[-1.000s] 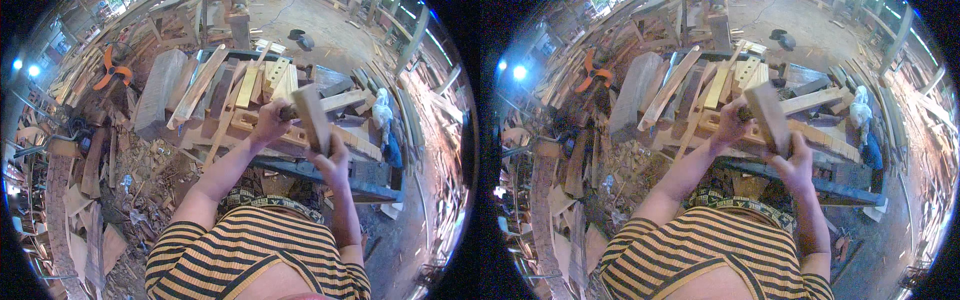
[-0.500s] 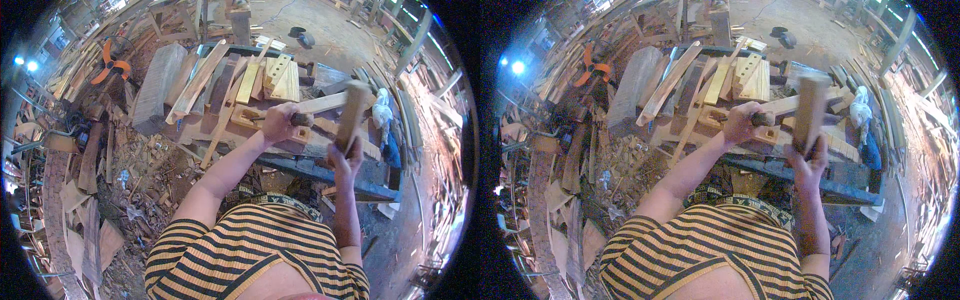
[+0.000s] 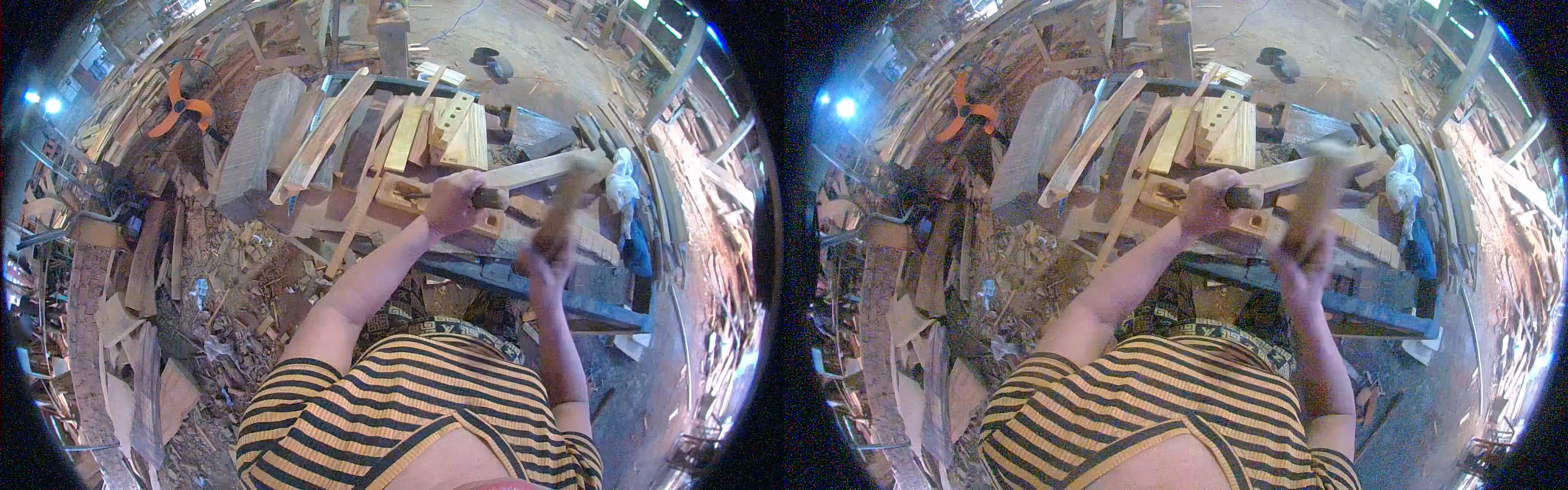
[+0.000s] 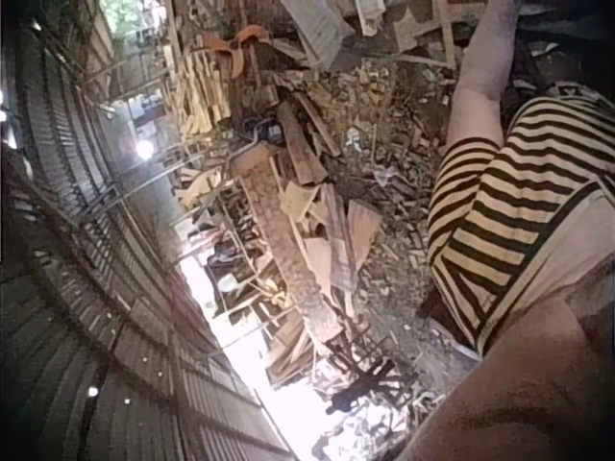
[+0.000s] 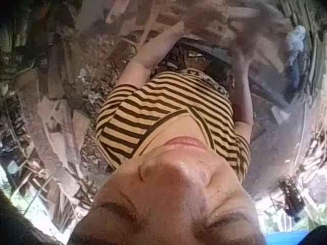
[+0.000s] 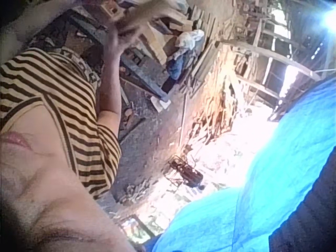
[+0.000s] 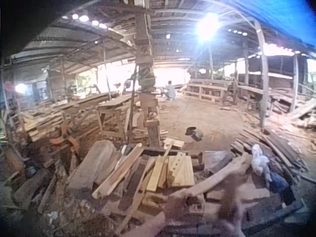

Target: The person chisels a piece of wood on a workbench by holding a chisel against the wood and striking it repeatedly with a wooden block.

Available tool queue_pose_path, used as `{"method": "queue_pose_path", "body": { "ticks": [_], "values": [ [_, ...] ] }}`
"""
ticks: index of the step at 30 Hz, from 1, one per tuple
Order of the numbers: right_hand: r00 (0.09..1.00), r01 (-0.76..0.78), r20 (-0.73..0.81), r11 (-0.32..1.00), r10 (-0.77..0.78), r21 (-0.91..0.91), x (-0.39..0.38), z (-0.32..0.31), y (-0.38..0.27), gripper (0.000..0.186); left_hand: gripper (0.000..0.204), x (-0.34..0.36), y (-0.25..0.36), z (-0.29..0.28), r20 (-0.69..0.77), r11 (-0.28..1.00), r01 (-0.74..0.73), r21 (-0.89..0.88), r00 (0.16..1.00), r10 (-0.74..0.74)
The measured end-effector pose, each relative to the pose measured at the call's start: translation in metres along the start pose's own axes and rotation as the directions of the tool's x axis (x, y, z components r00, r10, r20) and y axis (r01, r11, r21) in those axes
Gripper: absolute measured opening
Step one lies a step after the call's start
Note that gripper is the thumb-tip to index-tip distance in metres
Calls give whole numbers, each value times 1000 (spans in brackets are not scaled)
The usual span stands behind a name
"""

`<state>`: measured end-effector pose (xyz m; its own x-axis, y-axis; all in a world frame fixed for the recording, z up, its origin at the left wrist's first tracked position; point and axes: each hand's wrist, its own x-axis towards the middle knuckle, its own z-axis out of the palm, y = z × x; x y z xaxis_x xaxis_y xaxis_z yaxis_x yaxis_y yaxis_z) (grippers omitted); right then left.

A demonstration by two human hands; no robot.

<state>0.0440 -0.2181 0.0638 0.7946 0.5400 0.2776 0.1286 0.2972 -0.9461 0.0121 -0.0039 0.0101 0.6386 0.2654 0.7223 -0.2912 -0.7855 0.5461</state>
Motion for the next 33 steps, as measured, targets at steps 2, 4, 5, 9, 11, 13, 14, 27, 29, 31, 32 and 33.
{"method": "queue_pose_path", "body": {
  "ticks": [2, 4, 5, 9, 11, 13, 14, 27, 29, 31, 32, 33],
  "values": [
    [998, 6, 66, 996, 0, -91, -2, 4, 7, 37, 27, -2, 1, 0, 67, 999, 36, -34, 997, -33],
    [974, -28, 206, 957, 90, -288, -2, 1, 18, 39, 22, -2, 2, -2, 30, 998, 5, -57, 1000, -3],
    [972, -111, 176, 965, 156, -239, -3, -5, 22, 44, 18, -2, 2, -3, -21, 995, -45, -89, 999, 43],
    [981, -97, 101, 877, 163, -471, -1, -28, 51, 41, 11, 15, -6, -23, -239, 896, 7, -443, 963, -126],
    [974, -148, 56, 799, 221, -583, -2, -35, 69, 44, 10, 22, -10, -39, -321, 865, 47, -500, 917, -236],
    [920, -286, -42, 594, 389, -752, -6, -39, 84, 56, 11, 27, -12, -54, -387, 777, 198, -597, 778, -496],
    [940, -234, -5, 635, 340, -736, -7, -41, 90, 56, 11, 28, -12, -59, -371, 770, 240, -592, 767, -524],
    [948, -269, -8, 792, 317, -548, -3, -32, 65, 48, 13, 25, -16, -48, -353, 798, 243, -551, 799, -487],
    [965, -247, -34, 864, 259, -438, 2, -26, 40, 41, 11, 26, -16, -45, -348, 800, 250, -545, 801, -487],
    [996, -77, -53, 973, 67, -216, 7, -19, 16, 38, 8, 28, -15, -39, -403, 873, 139, -468, 845, -351],
    [998, -6, -64, 988, -4, -156, 10, -14, 6, 38, 8, 28, -14, -35, -405, 879, 122, -460, 853, -330],
    [995, -43, -96, 986, 27, -164, 12, -9, -1, 38, 11, 26, -12, -30, -367, 909, 129, -395, 885, -285]
  ]
}}
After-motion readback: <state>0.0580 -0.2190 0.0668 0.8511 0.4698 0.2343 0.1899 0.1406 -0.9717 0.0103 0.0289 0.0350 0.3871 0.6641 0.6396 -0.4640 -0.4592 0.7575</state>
